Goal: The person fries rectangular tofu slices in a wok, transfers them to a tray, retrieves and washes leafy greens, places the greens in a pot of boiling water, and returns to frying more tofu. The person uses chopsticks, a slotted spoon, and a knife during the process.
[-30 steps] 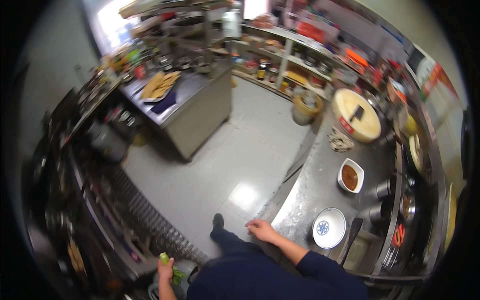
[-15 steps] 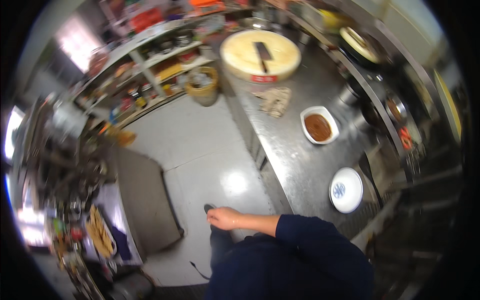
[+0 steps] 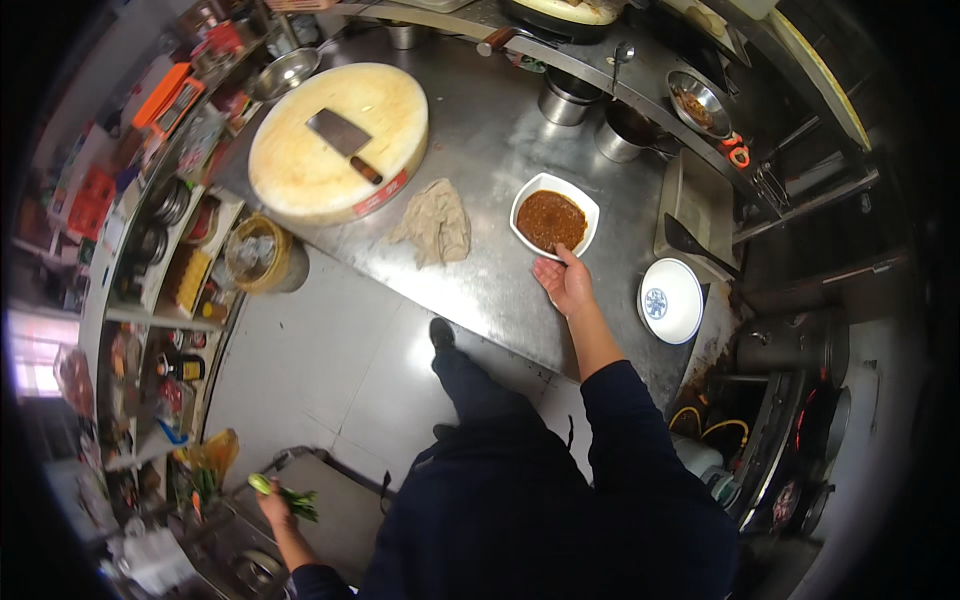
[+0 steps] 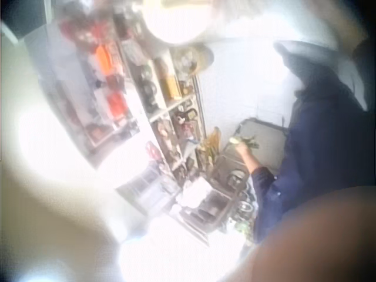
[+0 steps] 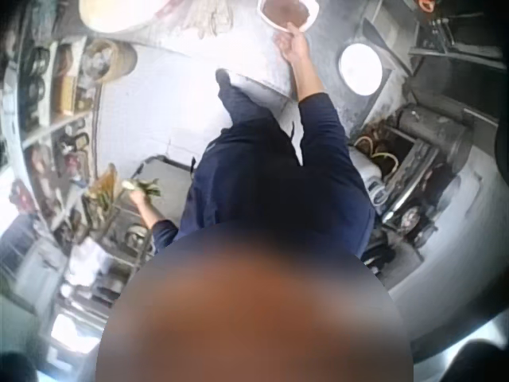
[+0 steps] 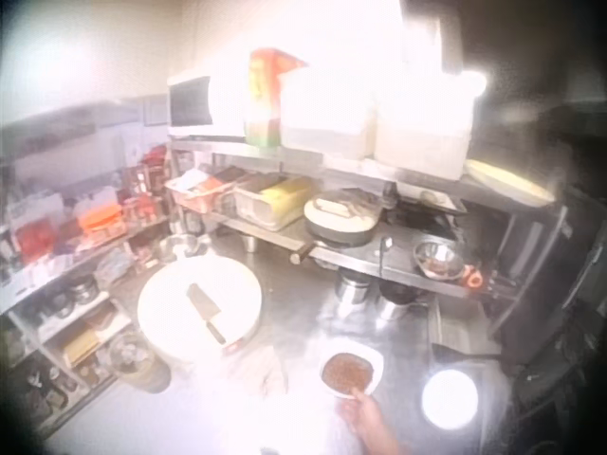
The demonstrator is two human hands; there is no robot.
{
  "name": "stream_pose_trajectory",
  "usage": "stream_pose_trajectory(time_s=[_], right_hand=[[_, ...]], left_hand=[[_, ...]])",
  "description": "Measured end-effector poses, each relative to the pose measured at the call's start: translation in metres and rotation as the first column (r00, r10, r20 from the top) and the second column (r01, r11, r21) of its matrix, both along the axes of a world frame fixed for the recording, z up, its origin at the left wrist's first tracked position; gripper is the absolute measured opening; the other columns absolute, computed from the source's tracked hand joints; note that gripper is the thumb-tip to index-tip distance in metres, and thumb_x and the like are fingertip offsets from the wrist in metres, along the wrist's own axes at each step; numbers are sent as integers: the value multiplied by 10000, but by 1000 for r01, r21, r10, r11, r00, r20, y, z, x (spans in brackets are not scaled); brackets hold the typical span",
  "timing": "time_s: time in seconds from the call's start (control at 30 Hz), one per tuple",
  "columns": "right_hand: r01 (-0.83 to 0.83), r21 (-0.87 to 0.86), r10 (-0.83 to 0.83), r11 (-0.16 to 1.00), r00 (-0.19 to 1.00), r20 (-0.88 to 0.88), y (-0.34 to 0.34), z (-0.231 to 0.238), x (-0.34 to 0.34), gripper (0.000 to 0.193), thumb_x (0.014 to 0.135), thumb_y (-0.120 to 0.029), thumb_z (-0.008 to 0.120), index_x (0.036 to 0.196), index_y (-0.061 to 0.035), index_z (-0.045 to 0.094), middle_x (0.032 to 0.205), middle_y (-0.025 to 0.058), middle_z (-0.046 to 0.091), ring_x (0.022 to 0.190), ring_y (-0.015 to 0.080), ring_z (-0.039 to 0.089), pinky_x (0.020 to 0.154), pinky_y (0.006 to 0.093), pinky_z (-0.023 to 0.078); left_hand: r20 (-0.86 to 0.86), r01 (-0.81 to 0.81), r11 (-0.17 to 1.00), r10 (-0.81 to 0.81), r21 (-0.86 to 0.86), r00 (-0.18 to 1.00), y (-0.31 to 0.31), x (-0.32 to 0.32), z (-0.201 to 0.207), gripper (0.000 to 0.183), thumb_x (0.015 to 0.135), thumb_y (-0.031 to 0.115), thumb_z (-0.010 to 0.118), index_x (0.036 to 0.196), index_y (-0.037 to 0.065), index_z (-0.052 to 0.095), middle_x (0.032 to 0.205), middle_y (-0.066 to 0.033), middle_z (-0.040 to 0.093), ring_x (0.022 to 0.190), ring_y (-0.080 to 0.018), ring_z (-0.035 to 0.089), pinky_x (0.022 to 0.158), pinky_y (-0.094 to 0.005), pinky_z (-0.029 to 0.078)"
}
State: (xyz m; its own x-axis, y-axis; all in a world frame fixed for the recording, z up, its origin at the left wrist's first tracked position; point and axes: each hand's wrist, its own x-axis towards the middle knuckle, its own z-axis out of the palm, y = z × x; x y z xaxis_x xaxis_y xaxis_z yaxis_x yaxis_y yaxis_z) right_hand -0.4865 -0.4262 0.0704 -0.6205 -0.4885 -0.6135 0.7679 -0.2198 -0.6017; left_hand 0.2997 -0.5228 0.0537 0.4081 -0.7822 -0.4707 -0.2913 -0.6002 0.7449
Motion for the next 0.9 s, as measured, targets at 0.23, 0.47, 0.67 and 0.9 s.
stream_pose_trajectory(time_s=[0.23,0.47,0.67,0.9], right_hand=[[105,-50,-109,993,990,-87,-66,-14,-34,271,955,-10,502,1219,41,473,1025,160,632,952,275,658,915,437,572],[193,-110,-183,975,978,100,-144,12,-56,206,968,-69,541,1137,49,557,1023,167,664,977,280,673,921,423,572],[49,584,585,811,-111,-803,-278,56,58,380,896,-253,704,1182,-19,616,1015,142,657,930,297,647,827,402,517],[-16,805,799,593,-116,-591,-378,98,109,403,942,-195,508,1309,-34,544,1185,213,582,1052,405,594,908,455,495]], left_hand=[[38,281,959,-282,25,959,-142,-152,35,292,907,195,705,1113,67,542,876,21,525,780,-127,498,682,-305,439],[115,468,884,-465,-4,878,-206,-256,65,292,874,124,709,1110,22,570,916,-20,577,797,-140,512,716,-306,453],[479,847,484,-703,-219,526,-334,-366,113,369,848,167,734,1155,35,577,962,-175,651,879,-296,648,774,-397,513],[600,990,10,-795,-138,91,-439,-499,137,479,818,167,743,1243,38,565,1134,-212,622,1028,-406,615,850,-467,511]])
